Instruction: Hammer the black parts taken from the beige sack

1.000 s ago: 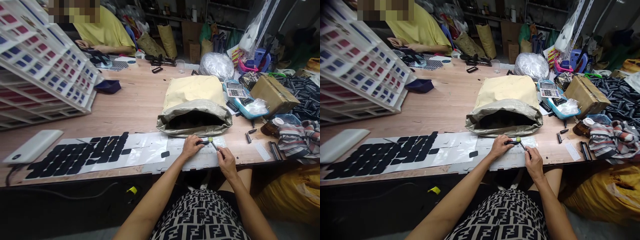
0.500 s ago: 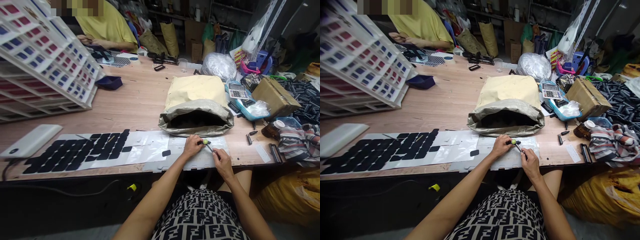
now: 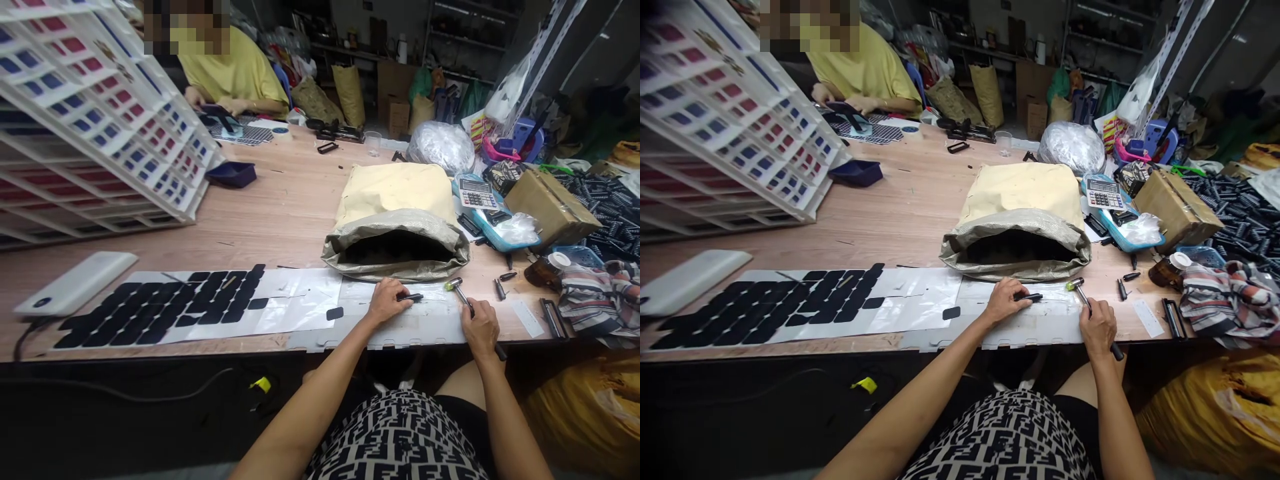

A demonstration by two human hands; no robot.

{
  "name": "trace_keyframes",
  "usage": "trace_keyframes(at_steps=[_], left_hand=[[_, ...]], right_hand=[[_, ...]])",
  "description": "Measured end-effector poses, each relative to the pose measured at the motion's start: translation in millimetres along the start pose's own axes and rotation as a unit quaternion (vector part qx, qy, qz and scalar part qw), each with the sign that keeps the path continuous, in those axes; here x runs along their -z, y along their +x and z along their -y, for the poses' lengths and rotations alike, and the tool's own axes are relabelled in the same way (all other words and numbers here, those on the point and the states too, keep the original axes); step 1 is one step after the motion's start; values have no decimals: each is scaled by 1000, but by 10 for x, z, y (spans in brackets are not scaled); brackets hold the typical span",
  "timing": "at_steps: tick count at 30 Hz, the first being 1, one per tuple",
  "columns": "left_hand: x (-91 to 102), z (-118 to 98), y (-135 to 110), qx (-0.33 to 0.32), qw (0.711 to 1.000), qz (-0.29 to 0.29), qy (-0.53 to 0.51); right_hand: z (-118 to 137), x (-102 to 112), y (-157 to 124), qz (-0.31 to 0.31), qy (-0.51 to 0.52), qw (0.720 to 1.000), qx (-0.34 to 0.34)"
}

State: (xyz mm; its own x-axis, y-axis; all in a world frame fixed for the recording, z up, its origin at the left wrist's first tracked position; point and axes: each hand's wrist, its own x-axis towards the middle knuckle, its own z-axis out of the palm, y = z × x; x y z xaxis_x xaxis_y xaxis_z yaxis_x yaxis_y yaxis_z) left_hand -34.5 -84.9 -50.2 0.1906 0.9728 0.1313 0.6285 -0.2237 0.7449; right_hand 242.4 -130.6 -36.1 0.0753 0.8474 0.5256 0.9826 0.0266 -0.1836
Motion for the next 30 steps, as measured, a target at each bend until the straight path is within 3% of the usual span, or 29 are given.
trace_keyframes(at_steps=[7,14,17,20,24,27,30], left_hand=[[97,-65,-131,-18,999,39,-13],[139,-267,-966,-162,978,129,-17],[97,-292,-1264,-183,973,131,48],[79,-294,-1384,-194,969,135,70],[220,-262,-1163,-161,982,94,21],[457,-141,-651,-65,997,-31,29],[707,39,10,72,979,-149,118]], right_hand=[[64,-13,-52,0,-86,996,27],[60,-27,-67,-8,-96,995,24],[60,-28,-66,-6,-93,995,26],[59,-27,-63,0,-91,996,24],[54,-39,-58,4,-80,997,19],[50,-51,-55,-5,-84,996,24],[48,-56,-52,-17,-91,995,27]])
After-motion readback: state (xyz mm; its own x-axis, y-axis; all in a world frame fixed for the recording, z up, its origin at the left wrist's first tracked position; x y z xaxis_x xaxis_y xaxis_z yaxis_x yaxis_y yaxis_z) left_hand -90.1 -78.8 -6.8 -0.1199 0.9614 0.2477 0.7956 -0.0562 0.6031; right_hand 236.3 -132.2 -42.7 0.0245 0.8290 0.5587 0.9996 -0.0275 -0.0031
